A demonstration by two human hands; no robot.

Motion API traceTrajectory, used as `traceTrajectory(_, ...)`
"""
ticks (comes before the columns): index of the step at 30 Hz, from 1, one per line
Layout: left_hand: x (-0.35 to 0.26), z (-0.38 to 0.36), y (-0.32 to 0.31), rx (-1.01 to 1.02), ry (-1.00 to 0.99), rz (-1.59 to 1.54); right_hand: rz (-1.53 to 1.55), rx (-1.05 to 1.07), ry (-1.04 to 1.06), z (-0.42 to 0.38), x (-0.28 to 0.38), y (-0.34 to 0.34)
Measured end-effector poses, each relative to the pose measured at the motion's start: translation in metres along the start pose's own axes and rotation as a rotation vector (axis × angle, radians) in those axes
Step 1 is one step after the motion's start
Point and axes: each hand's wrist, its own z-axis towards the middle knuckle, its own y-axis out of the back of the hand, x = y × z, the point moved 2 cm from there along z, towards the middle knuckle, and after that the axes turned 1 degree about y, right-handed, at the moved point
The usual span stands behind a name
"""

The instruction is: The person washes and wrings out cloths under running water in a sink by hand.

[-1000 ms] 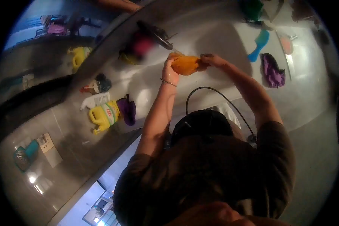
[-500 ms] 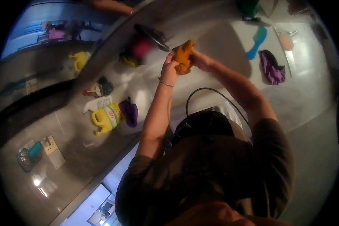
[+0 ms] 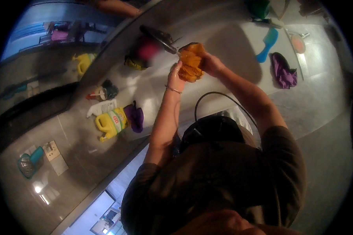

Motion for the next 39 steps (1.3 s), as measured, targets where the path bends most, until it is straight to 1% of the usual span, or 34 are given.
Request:
traceTrajectory(1,0.001,0.004,0.002,0.086,0.188,-0.173,0.088,0.077,-0.011,-0.003,0.002,-0.003)
traceTrajectory(2,0.001,0.007,0.004,0.084,0.184,-0.175,0.175,0.154,-0.022,-0.006,0.004,-0.006)
traceTrajectory(3,0.002,0.009,0.007,0.06,0.194,-0.075,0.173,0.156,-0.024,-0.01,0.006,-0.007)
traceTrajectory(4,0.003,0.013,0.012,0.036,0.204,0.025,0.127,0.196,-0.072,-0.014,0.007,-0.009)
traceTrajectory(5,0.003,0.016,0.017,0.085,0.199,0.053,0.081,0.235,-0.118,-0.016,0.008,-0.012)
traceTrajectory(6,0.004,0.018,0.023,0.086,0.2,0.052,0.08,0.234,-0.118,-0.016,0.01,-0.014)
traceTrajectory(8,-0.004,0.014,0.016,0.124,-0.02,0.206,-0.038,0.144,-0.083,-0.014,0.012,-0.01)
traceTrajectory(9,-0.004,0.012,0.012,0.126,-0.019,0.206,-0.038,0.142,-0.081,-0.014,0.014,-0.008)
traceTrajectory(11,-0.004,0.009,0.013,-0.101,-0.178,0.192,-0.113,0.007,-0.056,-0.015,0.017,0.001)
traceTrajectory(12,-0.004,0.008,0.011,-0.1,-0.177,0.193,-0.112,0.006,-0.054,-0.014,0.016,0.003)
traceTrajectory(14,-0.002,0.011,0.017,-0.159,-0.193,0.094,-0.11,0.032,0.088,-0.012,0.018,0.0)
traceTrajectory(15,-0.001,0.015,0.018,-0.16,-0.191,0.095,-0.109,0.031,0.087,-0.008,0.015,-0.003)
traceTrajectory(17,0.005,0.033,0.02,-0.062,-0.052,-0.08,-0.452,-0.152,0.122,-0.003,0.009,-0.022)
traceTrajectory(18,0.005,0.035,0.02,-0.062,-0.052,-0.079,-0.451,-0.151,0.122,-0.003,0.003,-0.03)
traceTrajectory(20,0.007,0.042,0.018,0.077,0.096,-0.178,-0.772,-0.088,0.14,0.0,-0.012,-0.044)
traceTrajectory(21,0.014,0.057,0.031,0.203,0.095,-0.299,-0.947,-0.038,0.33,0.001,-0.018,-0.055)
traceTrajectory(22,0.026,0.083,0.054,0.738,0.197,-0.443,-1.349,-0.074,0.553,-0.009,-0.017,-0.07)
traceTrajectory(23,0.027,0.081,0.05,0.739,0.198,-0.441,-1.393,-0.087,0.68,-0.008,-0.023,-0.074)
traceTrajectory(24,0.034,0.08,0.047,0.537,0.189,-0.42,-1.435,-0.098,0.808,-0.008,-0.026,-0.076)
traceTrajectory(25,0.041,0.074,0.038,0.335,0.181,-0.397,-1.433,-0.1,0.809,-0.009,-0.017,-0.078)
traceTrajectory(27,0.052,0.054,0.014,-0.07,0.162,-0.345,-1.642,-0.108,0.511,-0.007,0.01,-0.079)
traceTrajectory(28,0.04,0.037,-0.022,-0.079,0.012,-0.07,-1.557,-0.301,0.276,0.01,0.016,-0.065)
traceTrajectory(30,0.043,0.029,-0.026,-0.162,0.07,-0.008,-1.423,-0.567,0.136,0.026,0.019,-0.042)
traceTrajectory(31,0.043,0.034,-0.021,-0.161,0.073,-0.007,-1.421,-0.57,0.136,0.024,0.013,-0.044)
traceTrajectory(33,0.047,0.059,0.002,-0.024,0.067,-0.213,-1.526,-0.445,0.529,0.007,-0.001,-0.063)
traceTrajectory(34,0.043,0.057,0.008,0.317,0.151,-0.551,-1.495,-0.36,0.674,-0.002,-0.008,-0.072)
traceTrajectory(35,0.043,0.061,0.008,0.609,0.108,-0.591,-1.534,-0.289,0.606,-0.006,-0.008,-0.075)
traceTrajectory(36,0.046,0.06,0.014,0.751,0.084,-0.609,-1.568,-0.214,0.535,-0.009,-0.008,-0.079)
traceTrajectory(37,0.039,0.049,0.002,0.895,0.06,-0.622,-1.566,-0.212,0.532,-0.007,-0.002,-0.079)
traceTrajectory(38,0.025,0.024,-0.026,0.392,0.116,-0.322,-1.539,-0.293,0.45,0.0,0.007,-0.075)
traceTrajectory(39,0.016,0.008,-0.037,-0.107,0.163,-0.017,-1.508,-0.374,0.369,0.008,0.016,-0.068)
